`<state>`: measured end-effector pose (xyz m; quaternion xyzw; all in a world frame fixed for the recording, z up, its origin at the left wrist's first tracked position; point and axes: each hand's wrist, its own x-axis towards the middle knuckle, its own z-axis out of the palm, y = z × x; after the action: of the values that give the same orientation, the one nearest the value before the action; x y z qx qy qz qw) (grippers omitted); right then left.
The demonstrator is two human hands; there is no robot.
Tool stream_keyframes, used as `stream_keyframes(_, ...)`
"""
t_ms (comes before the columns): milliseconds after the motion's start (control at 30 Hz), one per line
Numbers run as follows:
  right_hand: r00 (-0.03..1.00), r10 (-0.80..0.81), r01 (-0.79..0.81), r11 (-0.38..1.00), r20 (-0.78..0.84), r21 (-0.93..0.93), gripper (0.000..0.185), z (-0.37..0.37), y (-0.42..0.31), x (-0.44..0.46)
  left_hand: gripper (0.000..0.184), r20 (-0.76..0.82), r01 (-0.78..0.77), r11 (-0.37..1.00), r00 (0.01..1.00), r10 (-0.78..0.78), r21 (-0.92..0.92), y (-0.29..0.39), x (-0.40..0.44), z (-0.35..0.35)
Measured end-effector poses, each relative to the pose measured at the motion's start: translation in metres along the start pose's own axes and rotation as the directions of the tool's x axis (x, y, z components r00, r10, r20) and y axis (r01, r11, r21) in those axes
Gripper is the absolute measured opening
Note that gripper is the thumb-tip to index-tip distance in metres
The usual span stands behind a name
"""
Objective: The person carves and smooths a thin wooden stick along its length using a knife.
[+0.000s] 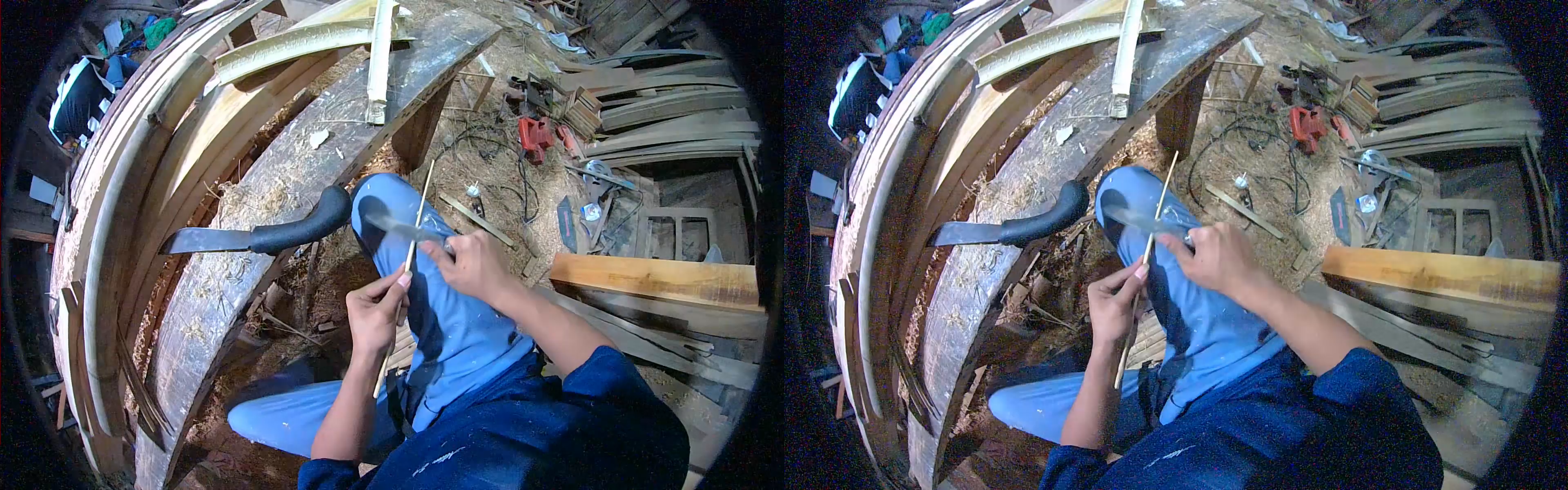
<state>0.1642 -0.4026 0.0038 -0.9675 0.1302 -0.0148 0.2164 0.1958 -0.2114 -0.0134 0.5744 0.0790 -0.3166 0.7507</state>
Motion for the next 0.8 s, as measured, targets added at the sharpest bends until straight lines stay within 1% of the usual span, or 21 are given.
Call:
stream_keyframes(33,0.999,0.039,-0.039,0.999,-0.007,0.013,0.072,0.0,0.002,0.003,0.026,0.001,0.037,0.999,0.999,-0.037,0.02,0.001,-0.007,-0.003)
stream_keyframes(67,0.999,0.039,-0.039,0.999,-0.002,0.011,0.072,0.0,0.004,0.005,0.026,0.001,0.074,0.997,0.997,-0.074,0.039,0.001,-0.014,-0.007)
stream_keyframes(133,0.995,0.103,-0.102,0.993,-0.019,0.055,0.067,0.0,0.007,0.008,0.025,-0.004,0.1,0.994,0.995,-0.1,0.052,-0.001,-0.028,-0.018)
stream_keyframes(167,0.995,0.099,-0.099,0.994,-0.012,0.051,0.067,-0.001,0.009,0.009,0.024,-0.006,0.121,0.99,0.993,-0.121,0.067,-0.003,-0.036,-0.023)
stream_keyframes(200,0.993,0.115,-0.114,0.992,-0.021,0.06,0.068,-0.002,0.011,0.01,0.024,-0.015,0.182,0.983,0.983,-0.182,-0.018,-0.004,-0.044,-0.028)
stream_keyframes(233,0.991,0.13,-0.128,0.989,-0.03,0.068,0.068,-0.002,0.013,0.012,0.024,0.004,0.145,0.989,0.989,-0.145,-0.03,-0.014,-0.047,-0.036)
stream_keyframes(300,0.99,0.137,-0.136,0.99,-0.024,0.042,0.069,-0.004,0.015,0.013,0.023,0.002,0.139,0.989,0.99,-0.139,-0.048,-0.021,-0.055,-0.042)
stream_keyframes(367,0.989,0.146,-0.145,0.989,-0.021,0.018,0.07,-0.003,0.015,0.013,0.026,-0.014,0.159,0.985,0.987,-0.161,-0.07,-0.027,-0.058,-0.04)
stream_keyframes(433,0.98,0.198,-0.198,0.98,-0.014,0.02,0.069,-0.003,0.014,0.013,0.029,-0.028,0.175,0.98,0.984,-0.178,-0.09,-0.028,-0.059,-0.034)
stream_keyframes(500,0.986,0.166,-0.166,0.986,-0.012,0.018,0.069,0.0,0.016,0.01,0.024,-0.04,0.201,0.973,0.978,-0.207,-0.108,-0.019,-0.055,-0.027)
stream_keyframes(567,0.991,0.132,-0.132,0.991,-0.013,0.021,0.068,0.0,0.012,0.007,0.024,-0.038,0.162,0.981,0.985,-0.167,-0.105,-0.018,-0.046,-0.021)
stream_keyframes(633,0.998,0.049,-0.048,0.998,0.036,-0.033,0.068,-0.005,0.004,0.001,0.024,-0.043,0.088,0.996,0.995,-0.088,-0.014,-0.014,-0.031,-0.012)
stream_keyframes(667,0.998,0.049,-0.048,0.998,0.03,-0.03,0.068,-0.005,0.002,-0.001,0.024,-0.023,0.048,0.999,0.999,-0.047,0.025,-0.017,-0.022,-0.01)
stream_keyframes(700,0.999,-0.022,0.022,1.0,0.042,-0.018,0.069,-0.005,0.0,-0.003,0.024,-0.035,0.077,0.996,0.996,-0.078,-0.038,-0.009,-0.018,-0.001)
stream_keyframes(733,0.994,-0.091,0.092,0.996,0.052,-0.005,0.07,-0.005,-0.001,-0.004,0.025,-0.029,0.054,0.997,0.998,-0.056,-0.057,-0.011,-0.01,0.002)
stream_keyframes(800,0.998,-0.057,0.057,0.998,0.035,-0.023,0.07,-0.002,-0.004,-0.005,0.025,-0.013,0.034,0.997,0.999,-0.035,-0.071,-0.012,-0.004,0.005)
